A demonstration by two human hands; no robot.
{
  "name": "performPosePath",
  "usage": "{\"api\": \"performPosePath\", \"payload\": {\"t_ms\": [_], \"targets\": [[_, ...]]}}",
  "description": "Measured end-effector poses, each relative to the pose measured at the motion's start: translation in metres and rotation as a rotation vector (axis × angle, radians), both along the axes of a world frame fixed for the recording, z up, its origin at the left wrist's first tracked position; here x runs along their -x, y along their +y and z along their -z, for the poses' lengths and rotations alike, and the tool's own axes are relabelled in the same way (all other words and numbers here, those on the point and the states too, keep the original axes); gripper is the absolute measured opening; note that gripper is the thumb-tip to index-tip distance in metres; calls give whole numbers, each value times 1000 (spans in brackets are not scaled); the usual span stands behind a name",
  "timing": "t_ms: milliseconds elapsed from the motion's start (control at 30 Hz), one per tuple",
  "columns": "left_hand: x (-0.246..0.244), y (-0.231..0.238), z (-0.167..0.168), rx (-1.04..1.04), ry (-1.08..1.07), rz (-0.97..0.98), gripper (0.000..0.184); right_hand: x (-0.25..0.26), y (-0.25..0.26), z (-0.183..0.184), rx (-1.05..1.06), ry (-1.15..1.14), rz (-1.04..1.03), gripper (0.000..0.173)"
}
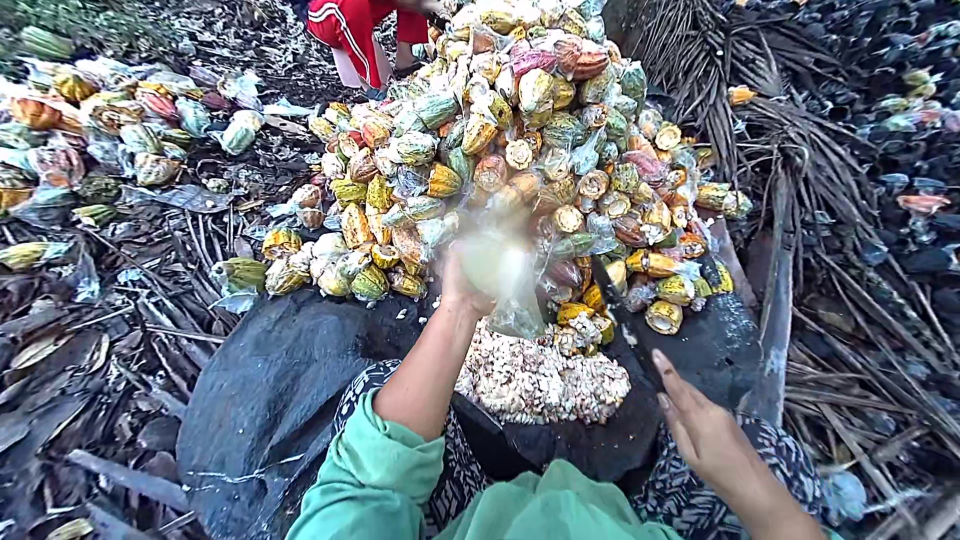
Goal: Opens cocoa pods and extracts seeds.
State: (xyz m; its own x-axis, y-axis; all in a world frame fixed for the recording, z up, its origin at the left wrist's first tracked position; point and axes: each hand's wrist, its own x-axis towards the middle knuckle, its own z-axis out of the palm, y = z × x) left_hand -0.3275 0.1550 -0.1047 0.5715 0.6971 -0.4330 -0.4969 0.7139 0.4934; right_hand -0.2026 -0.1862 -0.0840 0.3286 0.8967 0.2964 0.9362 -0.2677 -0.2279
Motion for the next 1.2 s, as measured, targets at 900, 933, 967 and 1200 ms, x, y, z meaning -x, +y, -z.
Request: {"api": "performPosePath", "payload": {"t_ms": [900, 933, 967, 1200], "targets": [[-5, 7, 19, 21, 302, 28, 33, 14, -3, 1, 162, 112, -20, 51], [-5, 9, 25, 38, 294, -4, 34, 21, -7, -1, 161, 120, -68, 50], [-6, 9, 28, 44, 290, -30, 34, 28, -7, -1, 162, 125, -108, 50], [-10, 5, 31, -105, 389, -73, 42, 37, 20, 14, 360, 40, -96, 64]]}}
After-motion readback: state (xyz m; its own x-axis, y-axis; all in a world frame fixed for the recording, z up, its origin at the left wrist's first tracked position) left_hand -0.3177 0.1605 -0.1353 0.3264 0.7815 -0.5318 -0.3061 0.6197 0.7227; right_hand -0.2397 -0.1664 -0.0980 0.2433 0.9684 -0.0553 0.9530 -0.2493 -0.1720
